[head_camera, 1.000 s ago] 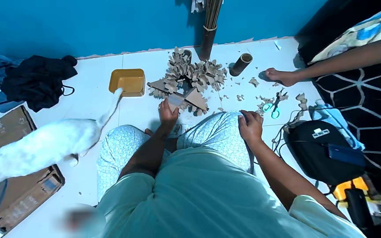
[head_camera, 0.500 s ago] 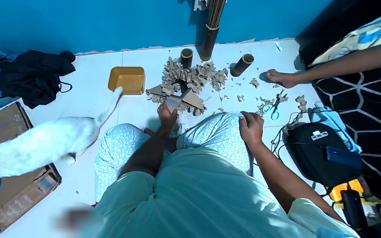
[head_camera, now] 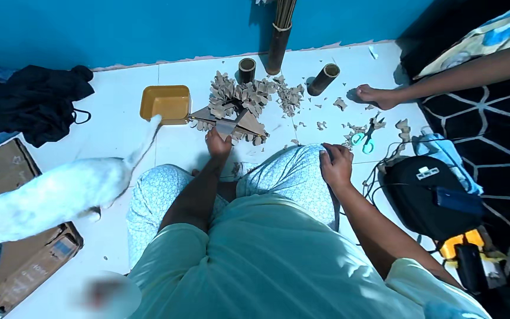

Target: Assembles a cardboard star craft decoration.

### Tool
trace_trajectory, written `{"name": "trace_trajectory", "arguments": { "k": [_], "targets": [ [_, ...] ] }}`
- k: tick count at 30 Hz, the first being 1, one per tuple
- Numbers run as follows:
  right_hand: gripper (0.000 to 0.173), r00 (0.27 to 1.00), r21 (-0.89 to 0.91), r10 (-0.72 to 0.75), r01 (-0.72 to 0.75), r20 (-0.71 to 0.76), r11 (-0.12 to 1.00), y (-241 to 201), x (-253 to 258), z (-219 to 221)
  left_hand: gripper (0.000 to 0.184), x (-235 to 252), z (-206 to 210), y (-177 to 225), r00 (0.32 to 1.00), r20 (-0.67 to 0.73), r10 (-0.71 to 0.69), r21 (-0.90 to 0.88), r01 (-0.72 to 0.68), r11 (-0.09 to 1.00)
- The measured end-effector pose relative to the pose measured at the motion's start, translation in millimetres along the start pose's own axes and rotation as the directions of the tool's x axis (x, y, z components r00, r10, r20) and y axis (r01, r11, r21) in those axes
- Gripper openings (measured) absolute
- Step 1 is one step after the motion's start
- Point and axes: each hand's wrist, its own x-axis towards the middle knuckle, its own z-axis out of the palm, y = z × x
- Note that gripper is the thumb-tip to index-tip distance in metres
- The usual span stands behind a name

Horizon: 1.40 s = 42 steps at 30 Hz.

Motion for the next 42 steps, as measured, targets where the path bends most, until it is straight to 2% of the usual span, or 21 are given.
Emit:
{"name": "trace_trajectory", "arguments": {
  "k": [4, 13, 21, 23, 26, 28, 31, 33, 35, 38, 42],
  "targets": [
    [0.042, 1.0, 0.006, 0.002, -0.002, 0.002, 1.0, 1, 1, 0, 0.073, 16, -3, 6, 0.998, 0.038, -0.045, 0.023, 0.044, 0.999],
    [0.042, 1.0, 0.021, 0.004, -0.004, -0.002, 1.0, 4, 3, 2, 0.074, 24, 1, 4, 0.999, 0.036, -0.03, 0.036, 0.028, 0.999],
    [0.039, 1.0, 0.027, 0.024, -0.024, 0.014, 0.999, 2, 3, 2, 0.076, 27, -3, 9, 0.997, 0.065, -0.045, 0.141, 0.035, 0.989],
    [0.041, 0.996, -0.061, -0.031, 0.036, 0.085, 0.997, -2, 4, -3, 0.081, 24, -9, 8, 0.997, 0.067, -0.039, 0.131, 0.03, 0.991],
    [0.038, 0.944, -0.202, -0.15, 0.215, 0.293, 0.956, -30, 27, -13, 0.082, 18, -25, 5, 1.0, -0.001, -0.022, -0.009, 0.022, 1.0],
    [0.034, 0.901, -0.157, -0.152, 0.233, 0.406, 0.96, -60, 48, -4, 0.074, 12, -38, 1, 0.991, 0.006, -0.136, -0.145, 0.136, 0.98],
    [0.039, 0.834, 0.002, -0.101, 0.119, 0.542, 0.993, -89, 83, 42, 0.056, 3, -47, -4, 0.906, 0.158, -0.393, -0.302, 0.423, 0.854],
    [0.042, 0.789, 0.011, -0.033, 0.033, 0.614, 0.999, -98, 103, 79, 0.046, -5, -49, -8, 0.868, 0.237, -0.436, -0.277, 0.491, 0.826],
    [0.045, 0.741, -0.04, 0.027, -0.001, 0.67, 0.999, -100, 115, 108, 0.042, -11, -51, -19, 0.867, 0.265, -0.423, -0.258, 0.486, 0.835],
    [0.042, 0.667, -0.064, 0.089, -0.061, 0.739, 0.996, -112, 118, 114, 0.044, -12, -55, -21, 0.891, 0.221, -0.395, -0.252, 0.444, 0.86],
    [0.034, 0.621, 0.043, 0.166, -0.308, 0.766, 0.95, -106, 124, 123, 0.041, -14, -58, -21, 0.957, 0.182, -0.225, -0.09, 0.244, 0.966]
  ]
}}
